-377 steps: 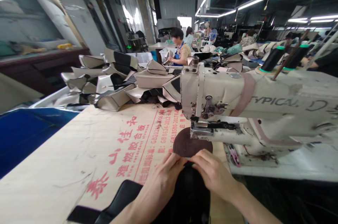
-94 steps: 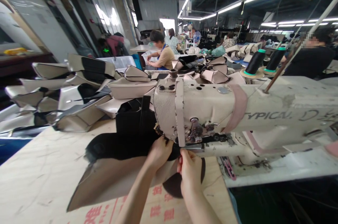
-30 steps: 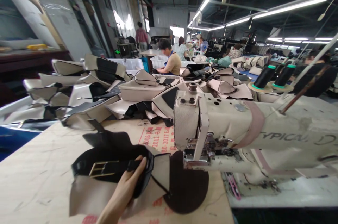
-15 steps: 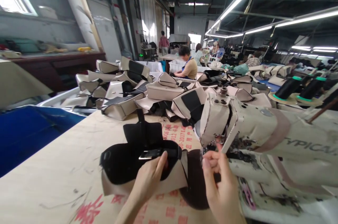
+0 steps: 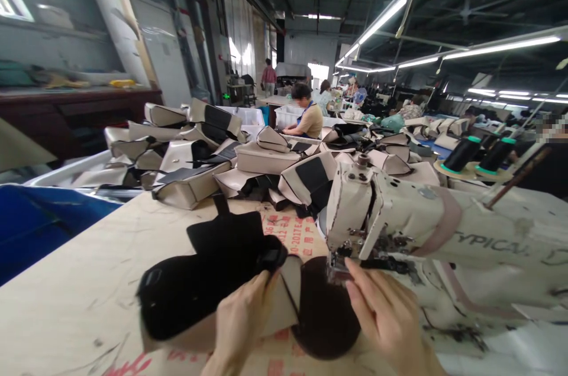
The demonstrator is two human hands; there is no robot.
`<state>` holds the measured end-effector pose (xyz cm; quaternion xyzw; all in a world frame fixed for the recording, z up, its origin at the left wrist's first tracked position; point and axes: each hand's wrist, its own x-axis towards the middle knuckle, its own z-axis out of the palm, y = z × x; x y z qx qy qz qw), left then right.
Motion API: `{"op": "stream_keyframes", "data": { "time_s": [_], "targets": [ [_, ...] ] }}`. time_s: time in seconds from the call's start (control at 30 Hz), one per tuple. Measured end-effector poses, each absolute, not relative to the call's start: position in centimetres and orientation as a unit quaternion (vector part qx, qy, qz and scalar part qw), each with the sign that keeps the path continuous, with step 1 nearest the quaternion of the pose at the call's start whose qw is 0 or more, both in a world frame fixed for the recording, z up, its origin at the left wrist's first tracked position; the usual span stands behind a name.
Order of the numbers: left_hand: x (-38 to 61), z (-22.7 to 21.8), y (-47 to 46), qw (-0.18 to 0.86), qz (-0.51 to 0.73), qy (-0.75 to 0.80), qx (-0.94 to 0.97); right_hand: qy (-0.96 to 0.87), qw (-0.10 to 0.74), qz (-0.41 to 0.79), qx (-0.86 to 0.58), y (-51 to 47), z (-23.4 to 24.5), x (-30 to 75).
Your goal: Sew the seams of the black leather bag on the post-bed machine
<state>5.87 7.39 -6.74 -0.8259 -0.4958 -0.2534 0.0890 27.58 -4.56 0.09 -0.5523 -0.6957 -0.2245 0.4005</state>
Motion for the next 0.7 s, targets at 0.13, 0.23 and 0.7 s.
{"op": "stream_keyframes", "data": {
  "time_s": [0.13,0.23,0.7],
  "targets": [
    [-1.4,-7.1,7.3,0.217,-0.256,-0.408,-0.849,-0.670,0.482,-0.182,-0.535,-5.0,-1.9,23.3],
    [-2.6,-4.9,6.6,0.252,-0.274,-0.318,-0.872,-0.728,0.385,-0.057,-0.564,-2.7,-3.0,20.6],
    [10.3,5.4,9.1,0.130,-0.151,-0.278,-0.940,-0.456,0.594,-0.170,-0.641,1.7,-1.8,22.5]
  ]
}}
